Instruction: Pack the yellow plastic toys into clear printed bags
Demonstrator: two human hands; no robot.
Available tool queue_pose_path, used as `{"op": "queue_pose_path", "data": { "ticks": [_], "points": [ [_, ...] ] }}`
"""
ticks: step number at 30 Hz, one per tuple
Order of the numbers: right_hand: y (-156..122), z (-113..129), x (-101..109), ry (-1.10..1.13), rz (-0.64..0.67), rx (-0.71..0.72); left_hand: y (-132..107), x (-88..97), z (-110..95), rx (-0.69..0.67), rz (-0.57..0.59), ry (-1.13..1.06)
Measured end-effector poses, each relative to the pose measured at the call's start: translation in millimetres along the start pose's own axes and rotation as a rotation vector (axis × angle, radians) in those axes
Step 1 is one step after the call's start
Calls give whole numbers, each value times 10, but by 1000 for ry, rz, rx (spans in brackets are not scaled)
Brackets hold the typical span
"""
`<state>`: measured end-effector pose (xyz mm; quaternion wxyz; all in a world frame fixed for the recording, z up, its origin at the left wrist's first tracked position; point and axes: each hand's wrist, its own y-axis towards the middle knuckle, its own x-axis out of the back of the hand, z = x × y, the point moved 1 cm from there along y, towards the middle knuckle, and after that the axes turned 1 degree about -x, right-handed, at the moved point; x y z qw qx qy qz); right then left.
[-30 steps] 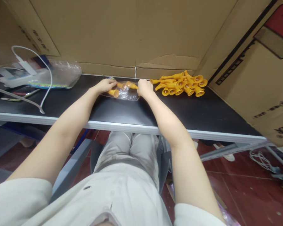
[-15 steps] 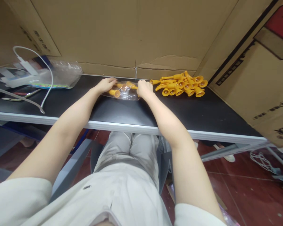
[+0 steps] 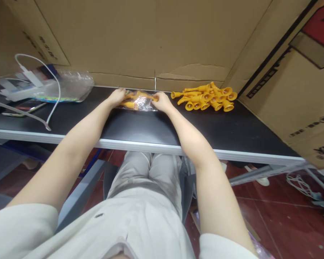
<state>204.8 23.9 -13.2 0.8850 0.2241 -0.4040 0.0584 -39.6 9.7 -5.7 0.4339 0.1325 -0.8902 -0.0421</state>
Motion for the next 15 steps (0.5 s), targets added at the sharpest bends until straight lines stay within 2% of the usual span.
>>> {"op": "queue_pose_path", "data": {
  "ticks": [3, 7, 12, 15],
  "points": [
    [21, -21, -6, 193, -79, -94, -4, -26, -15, -33, 12, 33],
    [1, 70, 5, 442, -196, -257, -22, -58, -45, -95, 50, 107],
    [-41, 190, 57, 588, -247, -440, -72, -50, -89, -62, 74, 152],
    [-49, 224, 97, 750, -221, -556, -107, -28, -119, -40, 81, 162]
  ]
}}
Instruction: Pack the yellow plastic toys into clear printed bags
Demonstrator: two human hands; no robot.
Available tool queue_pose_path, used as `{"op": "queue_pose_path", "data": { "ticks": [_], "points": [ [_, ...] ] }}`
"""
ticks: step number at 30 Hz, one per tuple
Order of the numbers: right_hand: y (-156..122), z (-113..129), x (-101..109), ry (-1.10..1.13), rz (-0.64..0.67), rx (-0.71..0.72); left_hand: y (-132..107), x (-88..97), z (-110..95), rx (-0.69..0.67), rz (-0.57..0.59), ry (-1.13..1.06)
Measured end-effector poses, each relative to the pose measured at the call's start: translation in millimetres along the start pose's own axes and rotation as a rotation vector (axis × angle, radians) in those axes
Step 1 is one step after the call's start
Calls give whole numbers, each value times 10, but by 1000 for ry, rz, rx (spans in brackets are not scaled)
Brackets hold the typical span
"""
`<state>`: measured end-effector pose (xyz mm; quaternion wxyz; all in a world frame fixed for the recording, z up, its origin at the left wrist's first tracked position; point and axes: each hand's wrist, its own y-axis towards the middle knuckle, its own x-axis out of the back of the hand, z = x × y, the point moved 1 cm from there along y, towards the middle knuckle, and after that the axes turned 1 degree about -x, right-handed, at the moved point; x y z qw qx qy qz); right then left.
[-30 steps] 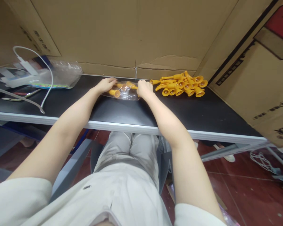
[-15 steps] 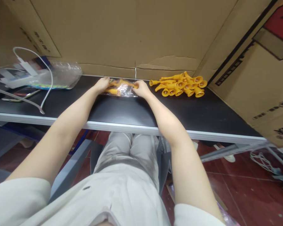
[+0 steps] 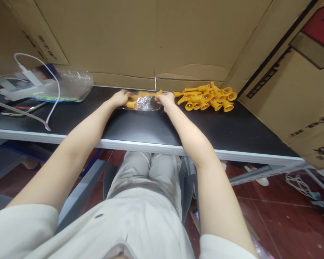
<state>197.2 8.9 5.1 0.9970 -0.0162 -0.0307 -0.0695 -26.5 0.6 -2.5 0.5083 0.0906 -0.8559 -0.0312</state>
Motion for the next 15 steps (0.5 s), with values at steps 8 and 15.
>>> {"op": "queue_pose_path", "data": {
  "ticks": [8, 15],
  "points": [
    [-47, 25, -18, 187, 79, -135, 31, 1, 39, 14, -27, -77],
    [-90, 20, -76, 48, 109, -81, 67, -20, 55, 24, -32, -85]
  ]
}}
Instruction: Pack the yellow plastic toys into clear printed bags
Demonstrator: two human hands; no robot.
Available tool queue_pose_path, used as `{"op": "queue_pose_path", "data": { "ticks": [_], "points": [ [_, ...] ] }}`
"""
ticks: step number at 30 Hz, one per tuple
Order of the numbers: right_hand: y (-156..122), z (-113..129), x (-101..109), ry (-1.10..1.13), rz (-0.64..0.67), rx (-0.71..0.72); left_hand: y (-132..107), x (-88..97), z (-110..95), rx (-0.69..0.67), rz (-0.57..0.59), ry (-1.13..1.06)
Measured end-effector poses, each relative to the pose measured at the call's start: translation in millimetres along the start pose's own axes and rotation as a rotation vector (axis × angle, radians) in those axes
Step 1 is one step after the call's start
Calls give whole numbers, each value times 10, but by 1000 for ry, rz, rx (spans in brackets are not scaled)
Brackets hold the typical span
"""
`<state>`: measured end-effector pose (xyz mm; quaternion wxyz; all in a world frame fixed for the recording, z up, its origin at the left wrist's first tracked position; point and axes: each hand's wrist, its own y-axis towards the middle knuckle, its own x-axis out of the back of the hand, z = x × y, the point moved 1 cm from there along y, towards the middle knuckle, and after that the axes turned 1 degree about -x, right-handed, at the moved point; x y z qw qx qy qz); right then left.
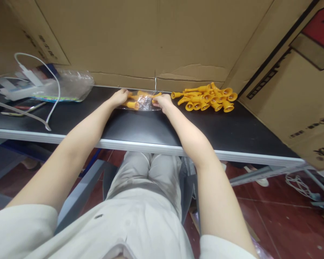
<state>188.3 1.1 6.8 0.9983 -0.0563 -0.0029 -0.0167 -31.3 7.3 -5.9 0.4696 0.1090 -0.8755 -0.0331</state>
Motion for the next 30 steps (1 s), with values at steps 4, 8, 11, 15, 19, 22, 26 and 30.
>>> {"op": "queue_pose_path", "data": {
  "ticks": [4, 8, 11, 15, 19, 22, 26, 30],
  "points": [
    [-13, 51, 16, 92, 40, 3, -19, 2, -13, 17, -5, -9],
    [18, 10, 4, 95, 48, 1, -17, 2, 8, 9, -27, -56],
    [73, -70, -21, 38, 11, 6, -8, -6, 11, -19, -31, -88],
    [121, -139, -32, -95, -15, 21, -38, -13, -49, -71, 2, -116],
    [103, -134, -32, -105, 13, 41, -82, 0, -116, -58, -4, -148],
    [91, -120, -33, -98, 54, 43, -72, 18, -100, 10, -51, -138],
    [93, -96, -21, -94, 81, 26, 7, 21, 4, 51, -88, -138],
    [78, -66, -14, -46, 112, 18, 90, -39, 82, -16, -88, -232]
  ]
}}
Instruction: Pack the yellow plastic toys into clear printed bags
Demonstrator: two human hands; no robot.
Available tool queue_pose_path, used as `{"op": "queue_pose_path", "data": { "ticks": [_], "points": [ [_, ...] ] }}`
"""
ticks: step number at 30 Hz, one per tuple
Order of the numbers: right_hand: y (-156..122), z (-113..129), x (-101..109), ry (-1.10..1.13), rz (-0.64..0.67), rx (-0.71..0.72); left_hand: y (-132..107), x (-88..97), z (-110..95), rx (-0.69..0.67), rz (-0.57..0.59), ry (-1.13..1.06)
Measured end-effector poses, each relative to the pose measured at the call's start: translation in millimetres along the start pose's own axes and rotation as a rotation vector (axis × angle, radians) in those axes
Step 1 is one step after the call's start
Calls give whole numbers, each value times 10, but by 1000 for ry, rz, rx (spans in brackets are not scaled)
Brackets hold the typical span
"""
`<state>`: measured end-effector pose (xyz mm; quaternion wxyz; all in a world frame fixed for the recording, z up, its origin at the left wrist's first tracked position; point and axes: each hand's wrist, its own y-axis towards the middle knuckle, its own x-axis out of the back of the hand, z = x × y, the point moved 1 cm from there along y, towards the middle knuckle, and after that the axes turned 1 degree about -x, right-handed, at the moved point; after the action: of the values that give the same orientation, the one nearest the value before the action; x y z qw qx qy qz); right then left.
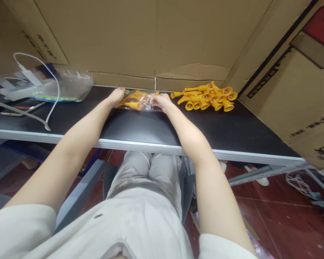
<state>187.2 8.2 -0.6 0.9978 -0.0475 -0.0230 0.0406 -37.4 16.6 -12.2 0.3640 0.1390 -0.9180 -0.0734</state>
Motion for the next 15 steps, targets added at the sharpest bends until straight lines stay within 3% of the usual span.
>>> {"op": "queue_pose_path", "data": {
  "ticks": [5, 10, 15],
  "points": [
    [2, -25, -15, 55, -11, 17, 20, -75, -7, -24, 27, -41],
    [-16, -45, -25, 41, 28, 41, 20, -36, -1, 36, -46, 22],
    [-66, -28, -40, -10, 39, 59, 27, -32, 43, 68, -12, -88]
  ]
}}
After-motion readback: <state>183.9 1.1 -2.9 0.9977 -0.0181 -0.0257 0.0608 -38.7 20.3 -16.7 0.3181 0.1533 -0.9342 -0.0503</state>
